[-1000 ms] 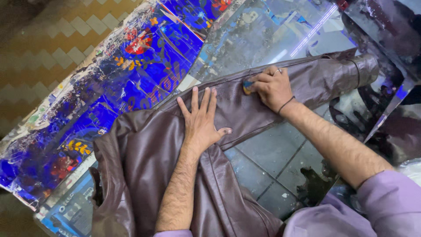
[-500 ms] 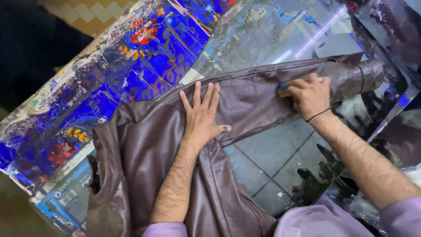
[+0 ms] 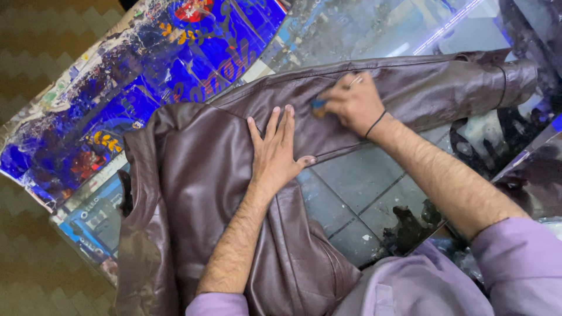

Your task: The person lays a brown leather jacket on a work table and rubs dye onto its sleeve with a sponge. They open a bottle of liquid dye, pour it onto the sponge, and continue wiping the dye along the sleeve and shoulder area of the jacket.

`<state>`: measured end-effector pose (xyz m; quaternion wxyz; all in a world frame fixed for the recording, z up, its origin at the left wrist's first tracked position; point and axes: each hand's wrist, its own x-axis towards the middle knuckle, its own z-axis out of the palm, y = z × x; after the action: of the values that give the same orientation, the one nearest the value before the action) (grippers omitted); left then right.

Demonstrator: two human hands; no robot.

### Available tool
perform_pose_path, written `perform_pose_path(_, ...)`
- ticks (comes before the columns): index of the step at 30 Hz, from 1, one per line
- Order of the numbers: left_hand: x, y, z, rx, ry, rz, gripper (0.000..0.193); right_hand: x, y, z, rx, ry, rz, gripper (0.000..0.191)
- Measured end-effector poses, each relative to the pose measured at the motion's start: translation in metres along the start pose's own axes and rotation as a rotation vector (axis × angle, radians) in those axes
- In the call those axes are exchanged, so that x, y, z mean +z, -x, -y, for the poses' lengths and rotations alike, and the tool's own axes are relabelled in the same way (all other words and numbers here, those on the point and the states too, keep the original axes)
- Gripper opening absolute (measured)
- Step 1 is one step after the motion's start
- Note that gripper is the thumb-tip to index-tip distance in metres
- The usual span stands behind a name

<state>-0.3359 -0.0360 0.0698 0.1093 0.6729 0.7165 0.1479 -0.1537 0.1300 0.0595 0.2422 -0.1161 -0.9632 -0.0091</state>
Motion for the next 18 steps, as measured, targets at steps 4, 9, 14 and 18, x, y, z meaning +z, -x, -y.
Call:
perform_pose_path(4,-0.006,0.000,-0.004,-0.002,0.024,0.028,0.128,0.000,0.019,0.024,-0.036,-0.140,0.108,0.013)
perform_pose_path(9,-0.009,0.000,-0.003,0.007,0.006,0.042,0.128,-0.011,0.075,0.035,0.413,0.101,0.051,0.013)
perform_pose_path(14,-0.007,0.001,0.006,0.046,0.089,0.083,0.132,-0.006,0.076,0.053,0.176,-0.026,0.029,0.018)
perform_pose_path(18,-0.007,0.001,0.011,0.057,0.131,0.083,0.134,0.016,0.056,0.067,0.256,-0.062,-0.013,0.024)
